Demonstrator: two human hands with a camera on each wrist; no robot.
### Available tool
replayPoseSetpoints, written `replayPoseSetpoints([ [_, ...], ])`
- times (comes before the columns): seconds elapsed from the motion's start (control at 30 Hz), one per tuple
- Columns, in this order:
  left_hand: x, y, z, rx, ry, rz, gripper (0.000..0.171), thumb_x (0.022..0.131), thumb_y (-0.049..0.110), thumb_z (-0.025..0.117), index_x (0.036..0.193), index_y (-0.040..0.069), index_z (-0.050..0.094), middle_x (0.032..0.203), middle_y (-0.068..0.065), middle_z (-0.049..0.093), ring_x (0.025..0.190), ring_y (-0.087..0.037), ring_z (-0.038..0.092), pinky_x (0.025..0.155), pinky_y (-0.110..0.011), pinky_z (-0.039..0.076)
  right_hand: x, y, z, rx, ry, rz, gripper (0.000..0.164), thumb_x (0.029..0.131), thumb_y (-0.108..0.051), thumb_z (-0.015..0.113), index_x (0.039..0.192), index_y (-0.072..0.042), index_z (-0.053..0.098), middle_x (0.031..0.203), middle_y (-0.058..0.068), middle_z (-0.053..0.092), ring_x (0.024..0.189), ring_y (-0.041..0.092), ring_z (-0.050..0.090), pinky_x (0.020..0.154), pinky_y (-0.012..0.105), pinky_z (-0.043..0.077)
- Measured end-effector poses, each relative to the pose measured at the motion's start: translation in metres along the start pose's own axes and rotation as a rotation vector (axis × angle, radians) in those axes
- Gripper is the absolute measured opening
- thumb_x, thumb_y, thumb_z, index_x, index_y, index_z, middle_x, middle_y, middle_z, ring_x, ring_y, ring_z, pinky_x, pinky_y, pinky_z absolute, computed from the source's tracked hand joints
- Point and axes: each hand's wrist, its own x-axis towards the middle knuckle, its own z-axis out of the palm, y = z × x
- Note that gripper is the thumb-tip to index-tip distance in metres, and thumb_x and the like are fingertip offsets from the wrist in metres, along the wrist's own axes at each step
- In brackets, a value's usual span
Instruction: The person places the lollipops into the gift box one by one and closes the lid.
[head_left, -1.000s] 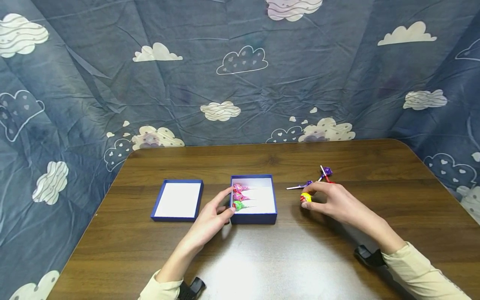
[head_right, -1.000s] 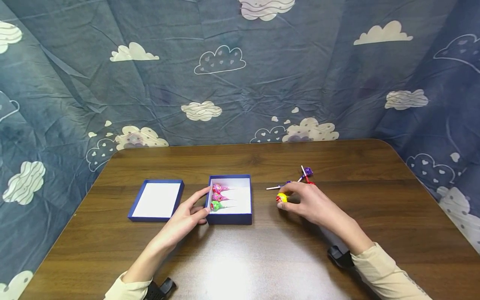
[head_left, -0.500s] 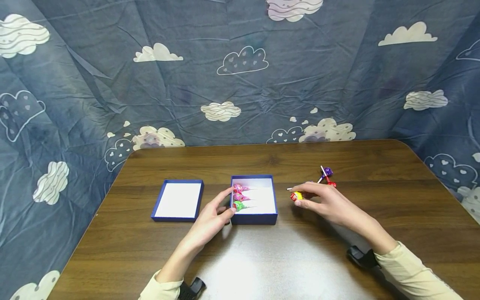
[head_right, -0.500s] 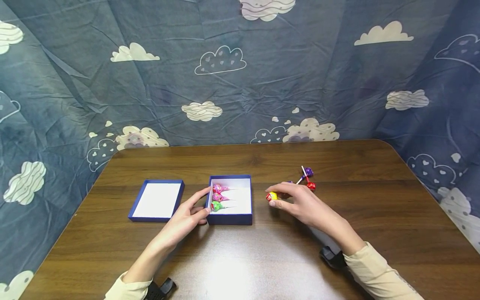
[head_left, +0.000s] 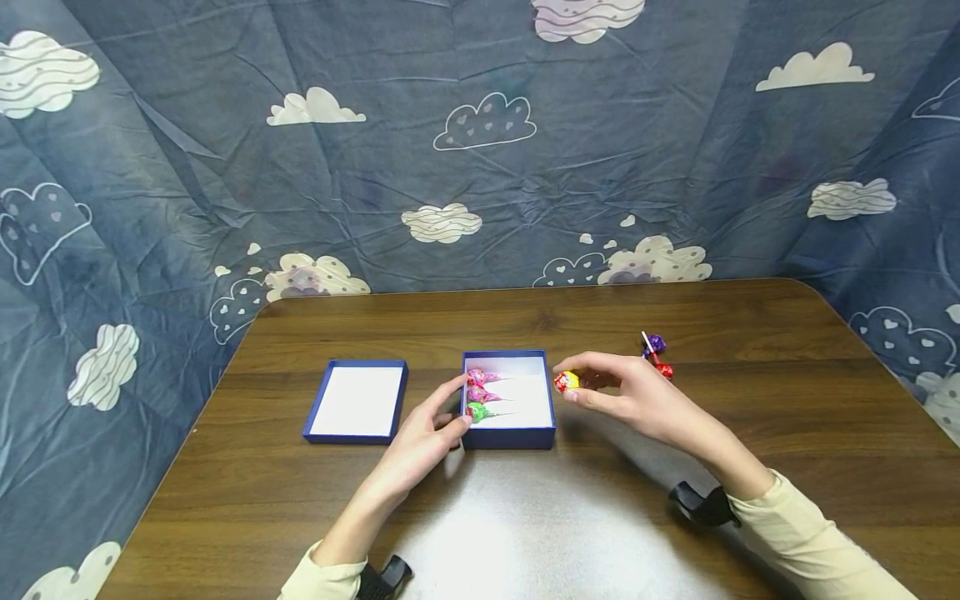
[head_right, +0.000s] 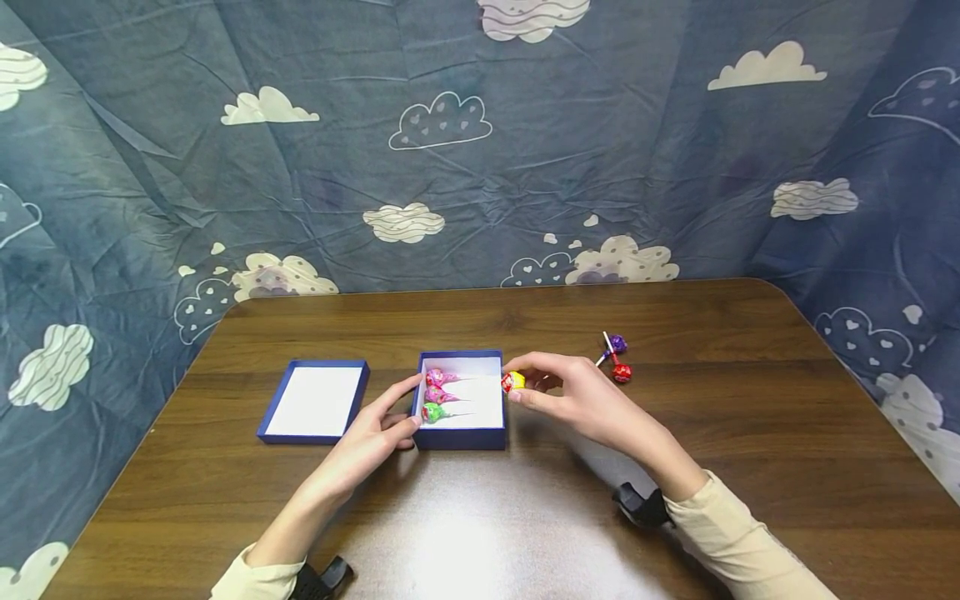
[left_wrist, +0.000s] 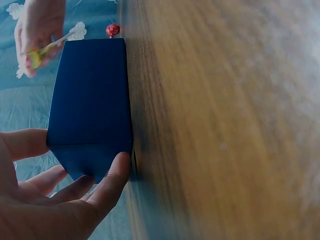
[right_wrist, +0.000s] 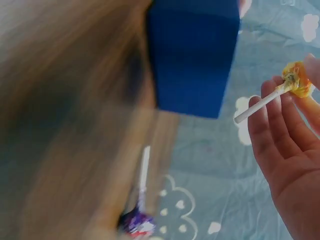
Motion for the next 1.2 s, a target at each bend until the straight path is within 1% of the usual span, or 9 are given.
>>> replayPoseSetpoints([
  [0.1,-0.001,0.002,0.0,-0.019,-0.009,0.0,0.06,0.09,0.007,0.055,0.145,0.02,0.035,0.104,-0.023,0.06,0.087,-0.029,0.058,0.078,-0.049,0.049,0.008,-0.015,0.0,0.043,-0.006,0.019,0.025,0.087,-0.023,0.067,0.112,-0.017,0.063,0.099,-0.009,0.063,0.086,0.012,0.058,0.075,0.029,0.048],
  [0.2,-0.001,0.002,-0.001,-0.019,-0.009,0.005,0.06,0.09,0.007,0.056,0.145,0.02,0.035,0.112,-0.023,0.057,0.091,-0.027,0.058,0.079,-0.047,0.05,0.015,-0.034,0.001,0.091,-0.021,0.015,0.025,0.086,-0.015,0.069,0.11,-0.013,0.063,0.096,-0.004,0.064,0.083,0.015,0.059,0.073,0.029,0.049],
  [0.3,0.0,0.0,-0.001,-0.005,-0.004,0.007,0.059,0.09,0.01,0.057,0.144,0.024,0.036,0.109,-0.02,0.059,0.088,-0.025,0.059,0.077,-0.044,0.051,0.022,-0.05,0.002,0.119,-0.038,-0.003,0.025,0.083,-0.008,0.07,0.107,-0.008,0.064,0.092,0.001,0.064,0.081,0.017,0.059,0.072,0.029,0.049],
  [0.43,0.001,-0.004,0.0,0.013,0.001,0.013,0.059,0.09,0.012,0.057,0.143,0.027,0.037,0.096,-0.015,0.062,0.081,-0.024,0.058,0.074,-0.042,0.05,0.032,-0.057,0.008,0.12,-0.058,-0.011,0.025,0.081,-0.006,0.071,0.105,-0.007,0.064,0.09,0.003,0.064,0.081,0.017,0.059,0.071,0.03,0.049],
  [0.6,0.002,-0.004,-0.001,0.0,0.003,0.015,0.058,0.09,0.012,0.057,0.143,0.026,0.037,0.094,-0.012,0.062,0.083,-0.023,0.058,0.074,-0.043,0.05,0.044,-0.056,0.021,0.132,-0.1,-0.027,0.026,0.079,-0.003,0.07,0.104,-0.005,0.063,0.09,0.006,0.065,0.084,0.02,0.061,0.07,0.035,0.05],
  [0.63,0.0,0.0,-0.001,-0.007,0.0,0.014,0.058,0.09,0.011,0.057,0.143,0.024,0.037,0.096,-0.014,0.062,0.084,-0.024,0.058,0.075,-0.045,0.05,0.046,-0.054,0.024,0.137,-0.11,-0.026,0.026,0.079,-0.002,0.07,0.104,-0.005,0.063,0.091,0.006,0.065,0.084,0.02,0.061,0.07,0.036,0.05],
  [0.83,-0.012,0.027,-0.001,-0.038,-0.018,0.009,0.058,0.09,0.005,0.054,0.144,0.018,0.036,0.108,-0.025,0.058,0.092,-0.03,0.058,0.081,-0.05,0.048,0.057,-0.022,0.045,0.147,-0.148,-0.039,0.024,0.079,-0.01,0.071,0.101,-0.016,0.064,0.088,-0.005,0.065,0.083,0.011,0.061,0.071,0.034,0.051],
  [1.07,-0.012,0.028,-0.002,-0.045,-0.025,0.023,0.057,0.091,0.005,0.053,0.144,0.017,0.036,0.114,-0.027,0.056,0.096,-0.031,0.057,0.081,-0.051,0.048,0.063,-0.014,0.058,0.114,-0.193,-0.026,0.024,0.078,-0.01,0.069,0.1,-0.019,0.065,0.083,-0.009,0.065,0.078,0.009,0.061,0.066,0.035,0.051],
  [1.2,-0.013,0.028,-0.002,-0.048,-0.03,0.025,0.057,0.091,0.005,0.053,0.144,0.017,0.036,0.112,-0.027,0.058,0.098,-0.033,0.057,0.082,-0.052,0.047,0.065,-0.013,0.062,0.074,-0.206,-0.055,0.02,0.079,-0.012,0.071,0.097,-0.019,0.066,0.08,-0.009,0.064,0.074,0.009,0.06,0.064,0.033,0.052],
])
